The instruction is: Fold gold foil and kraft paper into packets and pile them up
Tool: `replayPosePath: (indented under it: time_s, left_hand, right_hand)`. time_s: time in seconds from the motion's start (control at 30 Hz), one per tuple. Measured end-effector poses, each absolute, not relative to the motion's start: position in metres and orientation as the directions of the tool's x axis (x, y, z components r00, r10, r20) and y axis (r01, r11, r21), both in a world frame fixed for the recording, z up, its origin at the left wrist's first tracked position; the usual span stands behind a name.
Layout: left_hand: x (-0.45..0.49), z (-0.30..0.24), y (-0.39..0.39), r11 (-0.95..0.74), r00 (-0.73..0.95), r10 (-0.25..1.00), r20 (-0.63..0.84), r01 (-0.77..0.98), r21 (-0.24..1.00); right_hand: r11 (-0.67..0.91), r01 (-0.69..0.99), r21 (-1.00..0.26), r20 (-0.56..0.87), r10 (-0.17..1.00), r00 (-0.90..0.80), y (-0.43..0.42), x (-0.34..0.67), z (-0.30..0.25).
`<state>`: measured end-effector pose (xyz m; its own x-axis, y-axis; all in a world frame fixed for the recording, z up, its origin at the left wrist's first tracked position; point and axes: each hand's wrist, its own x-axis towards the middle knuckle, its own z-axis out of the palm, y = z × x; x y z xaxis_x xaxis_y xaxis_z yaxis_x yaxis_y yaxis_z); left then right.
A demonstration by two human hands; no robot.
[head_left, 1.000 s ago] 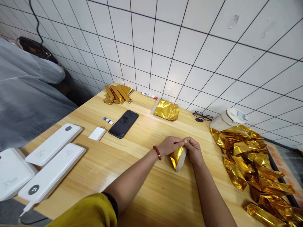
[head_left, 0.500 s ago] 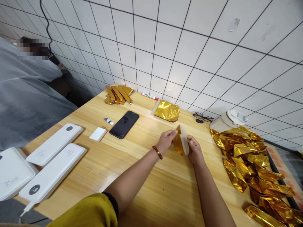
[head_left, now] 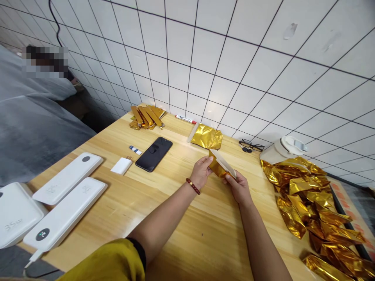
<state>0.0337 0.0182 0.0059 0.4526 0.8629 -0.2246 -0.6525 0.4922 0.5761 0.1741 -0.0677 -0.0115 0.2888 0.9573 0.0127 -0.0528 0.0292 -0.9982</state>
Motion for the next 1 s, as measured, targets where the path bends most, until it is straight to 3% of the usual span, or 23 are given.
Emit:
replayPosePath:
  time_s: [0.17,0.73,1.0]
  left_hand:
    - [0.0321,0.0089,0.0174,0.515,0.516,0.836,-0.184,-0.625,0.586]
    - [0.0288,0.0042,0.022,0.661,0.641,0.743,-0.192,-0.657,0.362]
    - [0.0296,0.0026,0.0222,0.644,0.614,0.765,-0.194,-0.727,0.24]
  right_hand:
    - [0.041,-0.149,-0.988,-0.016,0.932,0.361,-0.0668,0.1734,-0.0112]
    - [0.002,-0.032,-1.0,-0.008,0.951,0.309,-0.0701,0.1718,-0.0159]
    - [0.006,0.057,-0.998,0.023,0.956,0.292,-0.0715,0.1701,-0.0138]
